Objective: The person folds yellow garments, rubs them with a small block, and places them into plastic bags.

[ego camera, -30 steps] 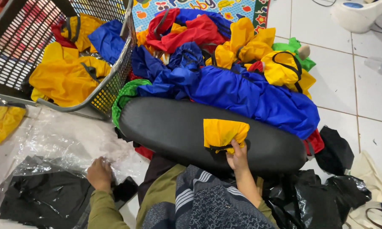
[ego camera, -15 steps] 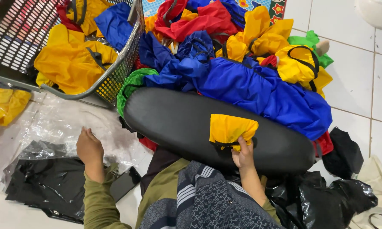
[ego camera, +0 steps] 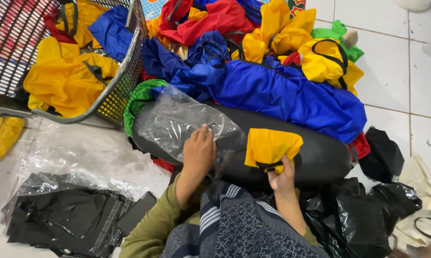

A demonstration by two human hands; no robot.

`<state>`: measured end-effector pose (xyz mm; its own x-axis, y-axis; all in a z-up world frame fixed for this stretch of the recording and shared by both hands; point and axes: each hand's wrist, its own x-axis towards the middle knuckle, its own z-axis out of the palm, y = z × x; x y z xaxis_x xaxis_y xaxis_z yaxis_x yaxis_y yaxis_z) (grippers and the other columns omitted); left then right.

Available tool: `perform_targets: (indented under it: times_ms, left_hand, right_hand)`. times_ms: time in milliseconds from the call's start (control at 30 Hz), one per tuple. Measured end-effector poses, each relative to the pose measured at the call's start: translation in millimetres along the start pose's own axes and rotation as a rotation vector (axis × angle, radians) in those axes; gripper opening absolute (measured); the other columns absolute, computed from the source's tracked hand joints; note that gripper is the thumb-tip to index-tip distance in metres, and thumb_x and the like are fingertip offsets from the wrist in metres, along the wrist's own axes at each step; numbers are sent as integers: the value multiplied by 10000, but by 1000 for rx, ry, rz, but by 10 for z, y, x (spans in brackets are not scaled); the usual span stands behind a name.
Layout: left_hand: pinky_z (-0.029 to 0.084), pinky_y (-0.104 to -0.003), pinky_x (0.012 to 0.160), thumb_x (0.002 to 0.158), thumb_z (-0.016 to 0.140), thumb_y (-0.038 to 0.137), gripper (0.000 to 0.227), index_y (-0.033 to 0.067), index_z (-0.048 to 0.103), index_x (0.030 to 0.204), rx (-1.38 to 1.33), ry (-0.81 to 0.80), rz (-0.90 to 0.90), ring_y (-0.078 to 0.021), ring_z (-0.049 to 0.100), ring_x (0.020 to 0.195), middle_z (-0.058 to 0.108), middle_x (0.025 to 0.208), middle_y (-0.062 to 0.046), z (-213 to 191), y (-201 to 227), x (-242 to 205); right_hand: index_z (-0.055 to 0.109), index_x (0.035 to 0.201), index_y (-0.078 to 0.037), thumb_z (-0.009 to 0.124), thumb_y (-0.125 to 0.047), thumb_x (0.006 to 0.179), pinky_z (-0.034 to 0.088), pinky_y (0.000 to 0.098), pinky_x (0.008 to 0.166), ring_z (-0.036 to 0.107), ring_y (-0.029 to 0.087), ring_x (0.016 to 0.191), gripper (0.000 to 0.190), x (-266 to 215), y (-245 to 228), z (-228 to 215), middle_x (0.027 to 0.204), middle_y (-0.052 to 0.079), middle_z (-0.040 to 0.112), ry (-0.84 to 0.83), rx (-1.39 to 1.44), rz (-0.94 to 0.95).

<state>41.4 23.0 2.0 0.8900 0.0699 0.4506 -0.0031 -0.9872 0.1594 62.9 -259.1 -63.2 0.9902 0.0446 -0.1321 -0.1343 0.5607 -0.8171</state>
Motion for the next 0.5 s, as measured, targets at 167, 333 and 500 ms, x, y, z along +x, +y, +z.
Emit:
perform_targets:
  times_ms: [167,333,500]
  left_hand:
    - [561,-353,569,887,666,251,323,43,762,1115,-64,-77,65,-285,677,861,713,1130,-128,194,333,-24]
    - [594,-352,598,993,574,312,383,66,712,1252,-235,-158,27,-301,716,892,707,1185,-120,226,482,-24]
    - [551,-417,802,1044,456,497,570,99,609,1422,-274,-403,52,-365,650,1098,664,1292,-193,-50,508,24]
  right_hand:
    - [506,1417,-122,598,-116,997,597,378,909,703,210,1026,429,-449,-651,394,1115,98,703,124,-389,-181]
    - [396,1457,-47,680,-158,964,546,540,946,636,478,1135,580,-621,-793,954,1208,310,604,131,-1147,-257]
    - [536,1389,-36,664,-233,1001,515,525,998,617,425,1207,454,-623,-490,988,1231,236,622,33,-1175,-168]
